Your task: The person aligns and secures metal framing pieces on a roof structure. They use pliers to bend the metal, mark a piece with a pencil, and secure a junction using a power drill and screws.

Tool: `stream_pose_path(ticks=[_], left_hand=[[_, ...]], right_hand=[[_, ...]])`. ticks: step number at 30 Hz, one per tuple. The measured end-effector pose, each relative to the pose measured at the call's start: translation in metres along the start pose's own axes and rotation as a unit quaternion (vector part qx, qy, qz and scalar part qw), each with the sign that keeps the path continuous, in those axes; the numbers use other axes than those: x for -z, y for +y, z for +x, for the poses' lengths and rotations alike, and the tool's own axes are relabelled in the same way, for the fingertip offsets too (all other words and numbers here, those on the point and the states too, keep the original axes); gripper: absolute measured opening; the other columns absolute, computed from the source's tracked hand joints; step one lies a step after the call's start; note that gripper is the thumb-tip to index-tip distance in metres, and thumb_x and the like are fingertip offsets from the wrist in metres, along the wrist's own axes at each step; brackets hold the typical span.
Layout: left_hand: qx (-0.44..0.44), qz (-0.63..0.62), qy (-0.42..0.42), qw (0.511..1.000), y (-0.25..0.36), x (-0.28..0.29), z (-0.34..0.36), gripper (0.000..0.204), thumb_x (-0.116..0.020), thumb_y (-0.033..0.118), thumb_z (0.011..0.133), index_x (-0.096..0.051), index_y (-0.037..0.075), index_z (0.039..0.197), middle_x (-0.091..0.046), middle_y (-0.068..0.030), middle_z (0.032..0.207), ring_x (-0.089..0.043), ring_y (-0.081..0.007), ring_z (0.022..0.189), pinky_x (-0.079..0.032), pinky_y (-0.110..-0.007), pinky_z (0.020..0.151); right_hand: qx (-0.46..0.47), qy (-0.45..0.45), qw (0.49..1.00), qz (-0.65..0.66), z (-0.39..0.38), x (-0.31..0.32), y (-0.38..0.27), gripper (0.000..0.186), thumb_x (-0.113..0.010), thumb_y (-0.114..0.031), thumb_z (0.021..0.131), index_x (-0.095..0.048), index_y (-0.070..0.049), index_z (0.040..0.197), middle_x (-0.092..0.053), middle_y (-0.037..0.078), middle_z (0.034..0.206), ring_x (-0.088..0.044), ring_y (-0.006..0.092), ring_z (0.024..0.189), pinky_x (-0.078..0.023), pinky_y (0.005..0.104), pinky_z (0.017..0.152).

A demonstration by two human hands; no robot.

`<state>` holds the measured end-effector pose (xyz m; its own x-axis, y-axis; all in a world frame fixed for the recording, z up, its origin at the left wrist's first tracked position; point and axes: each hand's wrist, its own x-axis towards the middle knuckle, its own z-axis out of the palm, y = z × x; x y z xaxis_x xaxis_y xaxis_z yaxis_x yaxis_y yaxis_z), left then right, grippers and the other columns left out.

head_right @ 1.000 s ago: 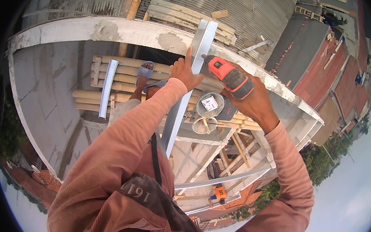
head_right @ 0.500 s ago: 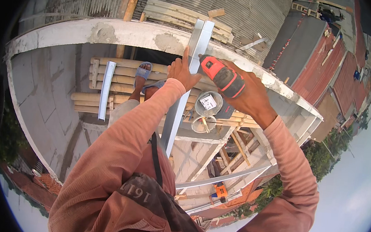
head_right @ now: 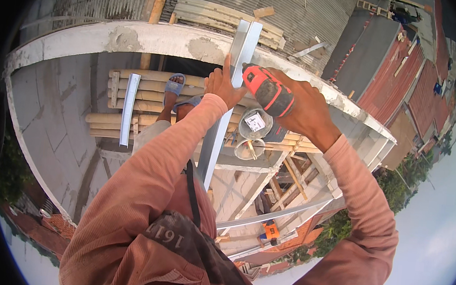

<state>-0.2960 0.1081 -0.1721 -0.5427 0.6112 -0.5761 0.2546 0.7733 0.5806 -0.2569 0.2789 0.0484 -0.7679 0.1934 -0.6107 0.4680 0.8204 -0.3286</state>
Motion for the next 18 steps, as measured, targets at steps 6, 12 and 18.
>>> stream_pose_path(ticks=[6, 12, 18], left_hand=[[-0.008, 0.001, -0.013, 1.000, 0.000, 0.002, 0.000, 0.119, -0.078, 0.048, 0.077, -0.004, 0.014, 0.164, -0.052, -0.0212, 0.114, -0.053, -0.0370, 0.107, -0.037, -0.049, 0.099], [-0.006, 0.000, -0.014, 1.000, 0.001, 0.005, 0.000, 0.119, -0.078, 0.045, 0.076, -0.003, 0.015, 0.163, -0.053, -0.0210, 0.114, -0.053, -0.0377, 0.105, -0.038, -0.050, 0.100], [0.004, 0.008, -0.026, 1.000, 0.003, 0.009, -0.001, 0.119, -0.078, 0.045, 0.076, -0.004, 0.014, 0.163, -0.053, -0.0205, 0.112, -0.054, -0.0379, 0.105, -0.038, -0.050, 0.100]], right_hand=[[0.026, 0.015, 0.999, 0.017, 0.001, -0.001, 0.010, 0.068, -0.073, -0.022, 0.077, -0.053, -0.022, 0.143, -0.072, 0.012, 0.113, -0.068, 0.0391, 0.098, -0.054, 0.0486, 0.086], [-0.055, -0.068, 0.996, 0.030, 0.005, 0.007, 0.003, 0.068, -0.076, -0.025, 0.081, -0.052, -0.017, 0.143, -0.069, 0.014, 0.122, -0.064, 0.0384, 0.106, -0.047, 0.0456, 0.096], [-0.058, -0.080, 0.994, 0.048, 0.008, 0.009, -0.001, 0.069, -0.076, -0.024, 0.080, -0.051, -0.017, 0.144, -0.069, 0.015, 0.121, -0.064, 0.0394, 0.105, -0.048, 0.0456, 0.096]])
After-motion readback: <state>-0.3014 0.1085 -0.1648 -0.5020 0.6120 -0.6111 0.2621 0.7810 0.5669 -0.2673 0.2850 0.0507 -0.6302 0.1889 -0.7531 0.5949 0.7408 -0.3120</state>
